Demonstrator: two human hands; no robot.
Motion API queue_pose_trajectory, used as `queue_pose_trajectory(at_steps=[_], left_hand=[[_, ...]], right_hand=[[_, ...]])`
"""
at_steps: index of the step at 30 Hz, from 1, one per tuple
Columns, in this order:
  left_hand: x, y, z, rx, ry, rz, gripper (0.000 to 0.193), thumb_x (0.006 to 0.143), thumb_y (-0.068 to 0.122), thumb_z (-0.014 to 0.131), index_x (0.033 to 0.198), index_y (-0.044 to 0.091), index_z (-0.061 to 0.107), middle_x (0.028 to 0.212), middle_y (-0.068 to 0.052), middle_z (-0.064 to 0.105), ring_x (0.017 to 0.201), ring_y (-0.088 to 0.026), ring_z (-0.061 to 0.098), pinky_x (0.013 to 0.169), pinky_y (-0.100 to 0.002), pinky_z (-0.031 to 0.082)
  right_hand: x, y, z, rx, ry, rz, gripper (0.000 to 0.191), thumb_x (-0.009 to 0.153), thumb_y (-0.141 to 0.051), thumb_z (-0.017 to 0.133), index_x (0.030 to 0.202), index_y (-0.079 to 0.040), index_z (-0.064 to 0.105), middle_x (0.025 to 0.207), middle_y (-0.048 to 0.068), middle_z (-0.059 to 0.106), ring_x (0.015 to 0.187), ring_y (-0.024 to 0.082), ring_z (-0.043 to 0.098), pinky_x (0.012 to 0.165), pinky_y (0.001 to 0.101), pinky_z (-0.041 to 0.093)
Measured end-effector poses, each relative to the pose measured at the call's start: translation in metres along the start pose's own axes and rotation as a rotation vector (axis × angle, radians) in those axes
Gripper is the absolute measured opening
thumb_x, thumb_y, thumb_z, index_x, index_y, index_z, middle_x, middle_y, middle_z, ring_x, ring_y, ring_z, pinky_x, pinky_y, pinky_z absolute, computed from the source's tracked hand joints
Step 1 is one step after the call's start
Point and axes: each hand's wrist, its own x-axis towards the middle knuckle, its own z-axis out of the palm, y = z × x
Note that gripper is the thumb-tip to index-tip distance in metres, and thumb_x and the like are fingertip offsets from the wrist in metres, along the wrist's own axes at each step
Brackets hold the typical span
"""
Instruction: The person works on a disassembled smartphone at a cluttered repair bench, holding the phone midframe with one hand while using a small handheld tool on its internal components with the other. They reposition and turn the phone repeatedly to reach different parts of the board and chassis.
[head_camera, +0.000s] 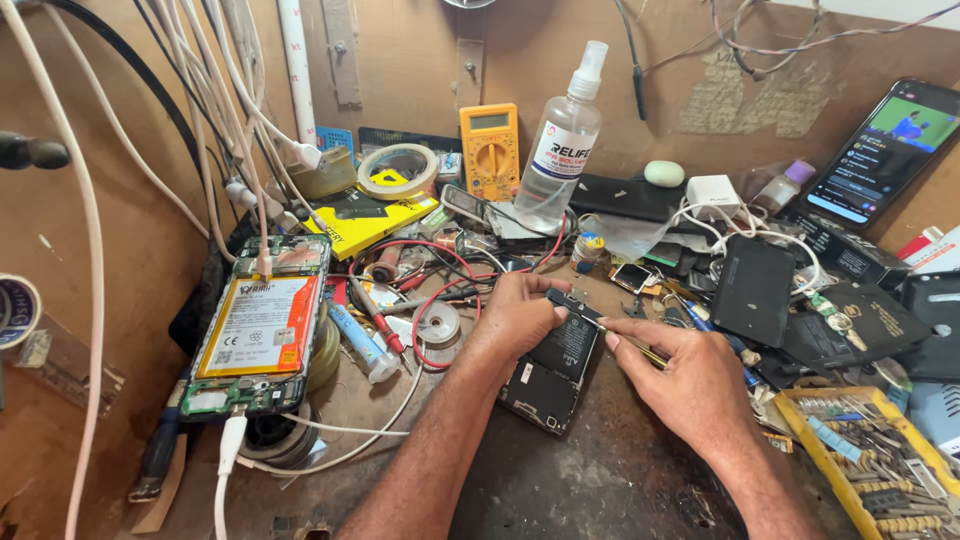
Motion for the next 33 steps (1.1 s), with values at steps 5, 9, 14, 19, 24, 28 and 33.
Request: queue_pose_trajectory(at_steps=[5, 9, 14, 19, 24, 28, 33], left_hand=[[0.000, 0.000, 0.001, 0.005, -0.007, 0.014, 0.039, 0.078, -0.006, 0.068, 0.117, -0.005, 0.070, 0.090, -0.009, 0.074, 0.074, -0.012, 0.068, 0.063, -0.025, 0.054], [0.001, 0.000, 0.001, 0.024, -0.004, 0.002, 0.039, 0.078, -0.006, 0.067, 0.117, -0.004, 0.069, 0.089, -0.009, 0.073, 0.072, -0.012, 0.068, 0.062, -0.026, 0.054], [0.003, -0.005, 0.001, 0.061, 0.005, 0.038, 0.039, 0.079, -0.007, 0.067, 0.117, -0.005, 0.071, 0.089, -0.008, 0.073, 0.073, -0.011, 0.067, 0.062, -0.025, 0.053], [0.008, -0.012, -0.001, -0.002, -0.030, 0.054, 0.039, 0.079, -0.007, 0.065, 0.118, -0.007, 0.070, 0.089, -0.009, 0.074, 0.073, -0.012, 0.068, 0.063, -0.026, 0.054], [0.009, -0.012, -0.003, -0.059, -0.035, 0.014, 0.039, 0.079, -0.007, 0.065, 0.117, -0.008, 0.070, 0.089, -0.010, 0.074, 0.073, -0.013, 0.069, 0.063, -0.028, 0.056], [0.006, -0.007, -0.005, -0.110, -0.080, 0.033, 0.037, 0.082, -0.007, 0.064, 0.119, -0.009, 0.069, 0.092, -0.012, 0.075, 0.075, -0.014, 0.070, 0.066, -0.028, 0.057], [0.000, 0.001, -0.009, -0.122, -0.087, -0.008, 0.038, 0.083, -0.008, 0.063, 0.121, -0.009, 0.069, 0.093, -0.012, 0.075, 0.076, -0.015, 0.070, 0.067, -0.029, 0.057]], right_hand=[[0.000, -0.010, -0.009, -0.020, -0.023, -0.035, 0.023, 0.086, -0.039, 0.076, 0.107, -0.030, 0.082, 0.064, 0.014, 0.073, 0.047, 0.024, 0.066, 0.053, 0.0390, 0.052], [0.001, -0.015, -0.012, -0.084, -0.051, 0.024, 0.022, 0.089, -0.041, 0.075, 0.107, -0.032, 0.082, 0.068, 0.018, 0.074, 0.055, 0.029, 0.071, 0.058, 0.0403, 0.054], [-0.001, -0.015, -0.006, -0.041, 0.035, -0.057, 0.023, 0.084, -0.035, 0.073, 0.104, -0.028, 0.083, 0.083, 0.014, 0.078, 0.074, 0.033, 0.075, 0.067, 0.0426, 0.058], [-0.012, -0.018, 0.010, -0.031, 0.132, -0.011, 0.024, 0.086, -0.034, 0.072, 0.106, -0.026, 0.082, 0.081, 0.016, 0.076, 0.074, 0.035, 0.075, 0.066, 0.0438, 0.058], [-0.022, -0.022, 0.019, -0.015, 0.200, 0.004, 0.023, 0.089, -0.033, 0.070, 0.108, -0.025, 0.082, 0.072, 0.017, 0.073, 0.069, 0.036, 0.073, 0.062, 0.0456, 0.056], [-0.024, -0.021, 0.020, -0.021, 0.273, -0.105, 0.022, 0.091, -0.032, 0.070, 0.107, -0.023, 0.082, 0.072, 0.018, 0.072, 0.066, 0.036, 0.072, 0.060, 0.0457, 0.055], [-0.026, -0.019, 0.023, 0.011, 0.265, -0.115, 0.022, 0.092, -0.031, 0.069, 0.108, -0.023, 0.081, 0.071, 0.017, 0.072, 0.063, 0.034, 0.072, 0.058, 0.0449, 0.054]])
